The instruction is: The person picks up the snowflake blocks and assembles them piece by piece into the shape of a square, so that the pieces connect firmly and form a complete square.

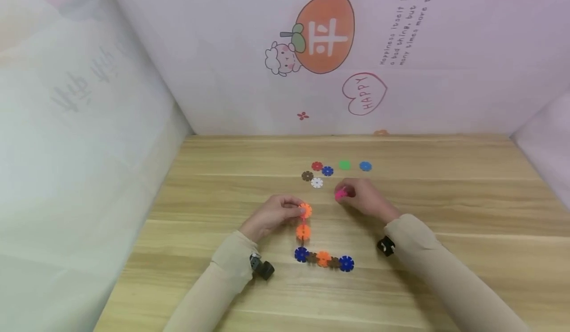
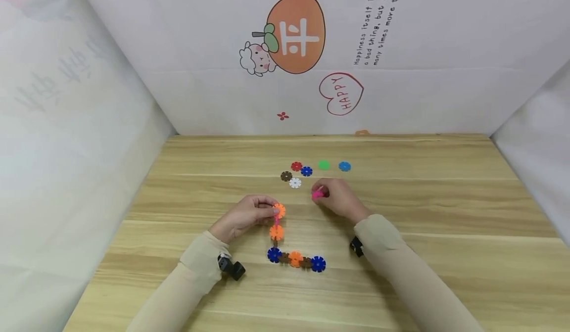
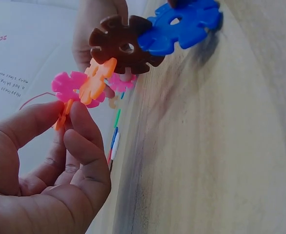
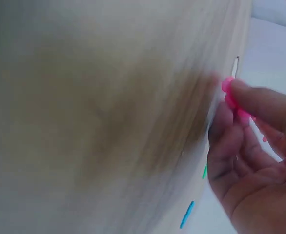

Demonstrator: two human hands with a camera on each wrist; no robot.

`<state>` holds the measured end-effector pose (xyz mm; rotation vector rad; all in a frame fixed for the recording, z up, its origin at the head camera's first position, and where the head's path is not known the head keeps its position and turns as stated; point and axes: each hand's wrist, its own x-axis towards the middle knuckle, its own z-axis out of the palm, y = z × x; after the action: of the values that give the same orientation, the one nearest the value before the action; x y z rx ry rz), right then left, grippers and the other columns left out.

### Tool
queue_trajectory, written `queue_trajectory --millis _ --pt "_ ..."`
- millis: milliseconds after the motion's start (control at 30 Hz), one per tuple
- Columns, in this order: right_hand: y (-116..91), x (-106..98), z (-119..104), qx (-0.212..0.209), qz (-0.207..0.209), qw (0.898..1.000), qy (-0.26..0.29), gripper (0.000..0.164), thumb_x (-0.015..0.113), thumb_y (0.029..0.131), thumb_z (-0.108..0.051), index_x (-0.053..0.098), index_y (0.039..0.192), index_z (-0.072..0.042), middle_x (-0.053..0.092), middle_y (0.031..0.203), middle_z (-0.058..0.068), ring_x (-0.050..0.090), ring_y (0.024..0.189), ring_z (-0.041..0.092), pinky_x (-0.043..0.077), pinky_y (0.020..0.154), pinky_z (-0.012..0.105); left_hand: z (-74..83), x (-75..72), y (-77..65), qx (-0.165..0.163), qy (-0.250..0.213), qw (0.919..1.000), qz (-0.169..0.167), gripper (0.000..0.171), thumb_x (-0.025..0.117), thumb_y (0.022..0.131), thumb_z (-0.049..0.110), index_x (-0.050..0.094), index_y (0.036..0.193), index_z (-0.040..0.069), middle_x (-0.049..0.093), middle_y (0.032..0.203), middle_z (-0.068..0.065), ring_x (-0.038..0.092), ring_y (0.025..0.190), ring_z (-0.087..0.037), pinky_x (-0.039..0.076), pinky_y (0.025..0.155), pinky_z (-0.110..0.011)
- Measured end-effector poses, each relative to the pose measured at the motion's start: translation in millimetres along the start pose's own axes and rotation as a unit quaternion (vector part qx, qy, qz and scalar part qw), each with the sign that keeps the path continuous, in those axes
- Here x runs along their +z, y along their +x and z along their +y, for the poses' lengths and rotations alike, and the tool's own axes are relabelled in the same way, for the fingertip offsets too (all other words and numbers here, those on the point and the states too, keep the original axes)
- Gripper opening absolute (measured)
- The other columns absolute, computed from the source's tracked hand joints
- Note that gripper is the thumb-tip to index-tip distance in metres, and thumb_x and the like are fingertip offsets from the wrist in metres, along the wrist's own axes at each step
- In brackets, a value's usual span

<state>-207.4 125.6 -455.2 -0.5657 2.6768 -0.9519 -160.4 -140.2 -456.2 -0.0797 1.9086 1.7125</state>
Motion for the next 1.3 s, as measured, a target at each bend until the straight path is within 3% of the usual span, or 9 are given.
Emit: queue_trajectory --millis 200,400,767,1300 --pt "-13.3 4.0 -8.1 0.004 -0.001 0.999 0.043 0.011 0.075 0.087 -0.018 0.074 0.097 -0.017 0.073 0.091 -0.002 0.066 0.081 0.013 0.058 0.073 0.029 0.2 -2.2 1.2 -0.007 0.001 1.0000 0.000 0.028 0.070 0.089 0.010 0.066 0.116 0.004 0.071 0.107 -0.008 0.067 0.089 -0.014 0.058 0.081 -0.027" --pt "-24.0 14.3 -24.2 -0.002 0.004 0.996 0.084 0.012 0.076 0.085 -0.018 0.074 0.097 -0.021 0.073 0.090 -0.004 0.065 0.078 0.014 0.057 0.065 0.025 -1.0 -3.0 0.8 -0.003 0.003 1.0000 0.004 0.027 0.070 0.090 0.010 0.066 0.116 0.004 0.072 0.106 -0.008 0.066 0.087 -0.014 0.057 0.079 -0.026" --pt "-31.6 29.2 -45.5 -0.086 0.040 0.993 0.070 0.013 0.076 0.084 -0.012 0.075 0.096 -0.016 0.075 0.088 -0.004 0.065 0.076 0.005 0.056 0.069 0.018 -5.3 -2.2 1.1 0.005 0.005 1.0000 -0.001 0.025 0.069 0.090 0.010 0.066 0.113 0.002 0.071 0.102 -0.008 0.064 0.085 -0.015 0.057 0.078 -0.026" --pt "-33.2 34.6 -46.1 -0.107 0.061 0.990 0.069 0.015 0.078 0.082 -0.007 0.076 0.094 -0.016 0.076 0.090 -0.002 0.070 0.082 0.008 0.058 0.076 0.018 -4.7 1.1 1.8 0.011 -0.002 0.9998 -0.014 0.024 0.070 0.090 0.009 0.066 0.111 0.001 0.072 0.101 -0.009 0.066 0.086 -0.016 0.058 0.080 -0.027"
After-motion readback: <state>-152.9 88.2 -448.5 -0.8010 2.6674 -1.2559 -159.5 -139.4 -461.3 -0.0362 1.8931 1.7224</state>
